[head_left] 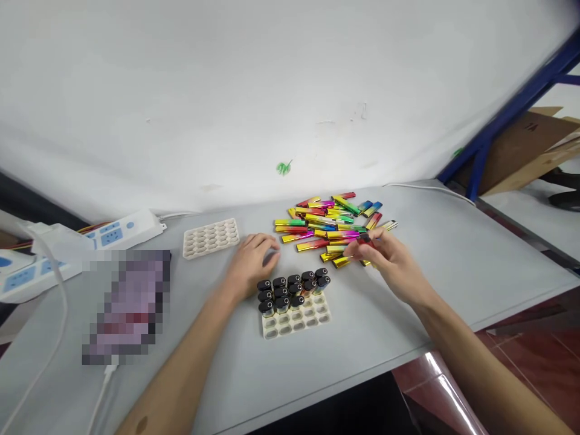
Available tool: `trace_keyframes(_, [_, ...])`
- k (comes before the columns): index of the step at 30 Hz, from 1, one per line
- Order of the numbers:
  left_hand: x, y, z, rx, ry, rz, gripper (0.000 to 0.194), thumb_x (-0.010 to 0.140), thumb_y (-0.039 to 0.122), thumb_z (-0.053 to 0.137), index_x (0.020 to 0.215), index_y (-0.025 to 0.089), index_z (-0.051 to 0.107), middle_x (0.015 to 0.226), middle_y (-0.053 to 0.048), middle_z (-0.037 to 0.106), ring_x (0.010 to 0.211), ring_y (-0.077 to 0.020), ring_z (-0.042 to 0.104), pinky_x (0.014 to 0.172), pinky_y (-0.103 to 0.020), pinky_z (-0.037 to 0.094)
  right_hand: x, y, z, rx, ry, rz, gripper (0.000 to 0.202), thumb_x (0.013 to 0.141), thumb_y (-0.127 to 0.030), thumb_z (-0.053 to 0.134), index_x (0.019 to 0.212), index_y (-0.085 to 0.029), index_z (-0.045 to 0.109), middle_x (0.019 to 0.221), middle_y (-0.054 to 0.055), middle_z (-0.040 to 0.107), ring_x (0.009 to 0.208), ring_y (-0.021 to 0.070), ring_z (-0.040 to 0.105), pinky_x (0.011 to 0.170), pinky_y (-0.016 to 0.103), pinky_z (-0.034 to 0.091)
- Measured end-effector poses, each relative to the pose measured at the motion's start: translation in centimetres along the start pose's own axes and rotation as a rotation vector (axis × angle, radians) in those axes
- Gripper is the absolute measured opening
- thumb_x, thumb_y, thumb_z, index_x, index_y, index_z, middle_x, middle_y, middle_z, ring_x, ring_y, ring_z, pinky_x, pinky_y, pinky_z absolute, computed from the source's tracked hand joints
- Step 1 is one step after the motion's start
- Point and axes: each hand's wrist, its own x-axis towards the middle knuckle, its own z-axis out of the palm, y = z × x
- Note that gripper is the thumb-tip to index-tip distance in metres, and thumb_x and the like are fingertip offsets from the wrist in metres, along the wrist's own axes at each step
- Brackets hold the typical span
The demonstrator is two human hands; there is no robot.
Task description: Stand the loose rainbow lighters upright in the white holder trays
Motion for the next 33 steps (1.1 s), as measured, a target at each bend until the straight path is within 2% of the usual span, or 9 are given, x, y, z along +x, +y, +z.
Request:
trace_keyframes(1, [0.0,0.0,0.0,-0.003,0.001,-0.001,0.015,0.091,0.027,0.052,0.099,0.023,0.064,0.119,-0.006,0.065,0.111,-0.0263,0.056,0.099,-0.045,0.045,0.9,-0.1,0.6,0.085,0.002,0.010,0.024,0.095,-0.045,0.055,0.098,-0.026,0.040,0.073,-0.005,0.060,0.061,0.0131,0.057,0.061,0.029,0.047])
trace_keyframes(3, [-0.1,0.0,0.0,-0.010,0.002,-0.001,0.015,0.091,0.027,0.051,0.100,0.023,0.063,0.120,-0.006,0.065,0.111,-0.0259,0.056,0.099,-0.045,0.044,2.6,-0.2,1.8,0.194,0.001,0.028,0.025,0.095,-0.047,0.054,0.098,-0.028,0.039,0.061,-0.010,0.047,0.045,0.0090,0.041,0.047,0.023,0.033])
trace_keyframes(5, [-0.1,0.0,-0.1,-0.014,0.000,-0.001,0.015,0.092,0.028,0.051,0.100,0.023,0.063,0.120,-0.006,0.065,0.112,-0.0257,0.055,0.100,-0.045,0.044,3.9,0.0,2.8,0.263,0.000,0.061,0.028,0.094,-0.052,0.053,0.093,-0.026,0.043,0.058,-0.010,0.036,0.042,0.0072,0.026,0.043,0.022,0.020])
trace_keyframes(7, [-0.2,0.1,-0.1,-0.010,-0.003,-0.005,0.016,0.092,0.027,0.050,0.101,0.023,0.063,0.120,-0.006,0.065,0.112,-0.0258,0.055,0.100,-0.045,0.044,4.5,0.4,3.3,0.305,-0.014,0.105,0.039,0.094,-0.060,0.047,0.082,-0.022,0.048,0.057,-0.008,0.030,0.044,0.0074,0.021,0.044,0.024,0.016])
trace_keyframes(10, [-0.1,0.2,-0.2,-0.002,-0.011,-0.017,0.016,0.091,0.027,0.051,0.101,0.023,0.063,0.120,-0.005,0.065,0.112,-0.0262,0.055,0.098,-0.045,0.045,4.5,1.1,3.5,0.299,-0.027,0.149,0.056,0.092,-0.070,0.036,0.068,-0.021,0.047,0.054,-0.006,0.026,0.044,0.0088,0.019,0.045,0.026,0.016])
trace_keyframes(15, [-0.1,0.3,-0.2,-0.011,-0.011,-0.032,0.015,0.091,0.027,0.051,0.099,0.024,0.063,0.119,-0.005,0.066,0.113,-0.0264,0.056,0.098,-0.046,0.045,4.1,1.7,3.4,0.231,0.005,0.149,0.064,0.089,-0.077,0.028,0.060,-0.022,0.043,0.046,-0.005,0.027,0.043,0.0107,0.021,0.045,0.027,0.020])
trace_keyframes(21, [-0.1,0.1,-0.2,-0.004,-0.022,-0.028,0.016,0.091,0.029,0.050,0.099,0.024,0.063,0.119,-0.006,0.066,0.113,-0.0273,0.056,0.098,-0.047,0.045,3.8,1.6,3.3,0.277,0.009,0.206,0.067,0.090,-0.076,0.030,0.060,-0.021,0.051,0.041,-0.006,0.028,0.039,0.0098,0.021,0.044,0.027,0.019])
trace_keyframes(27, [-0.1,0.1,-0.1,0.002,0.007,-0.016,0.016,0.091,0.028,0.050,0.099,0.024,0.063,0.118,-0.006,0.066,0.112,-0.0261,0.056,0.099,-0.046,0.044,3.7,1.6,3.1,0.278,0.061,0.169,0.067,0.090,-0.076,0.029,0.053,-0.023,0.045,0.040,-0.004,0.028,0.039,0.0108,0.026,0.042,0.028,0.022])
trace_keyframes(33, [-0.1,0.0,-0.1,0.007,0.007,-0.016,0.015,0.091,0.027,0.050,0.099,0.024,0.063,0.119,-0.006,0.066,0.112,-0.0262,0.057,0.099,-0.046,0.045,3.7,1.9,3.0,0.350,0.053,0.163,0.062,0.094,-0.062,0.035,0.048,-0.022,0.039,0.043,-0.005,0.024,0.041,0.0101,0.020,0.043,0.028,0.017])
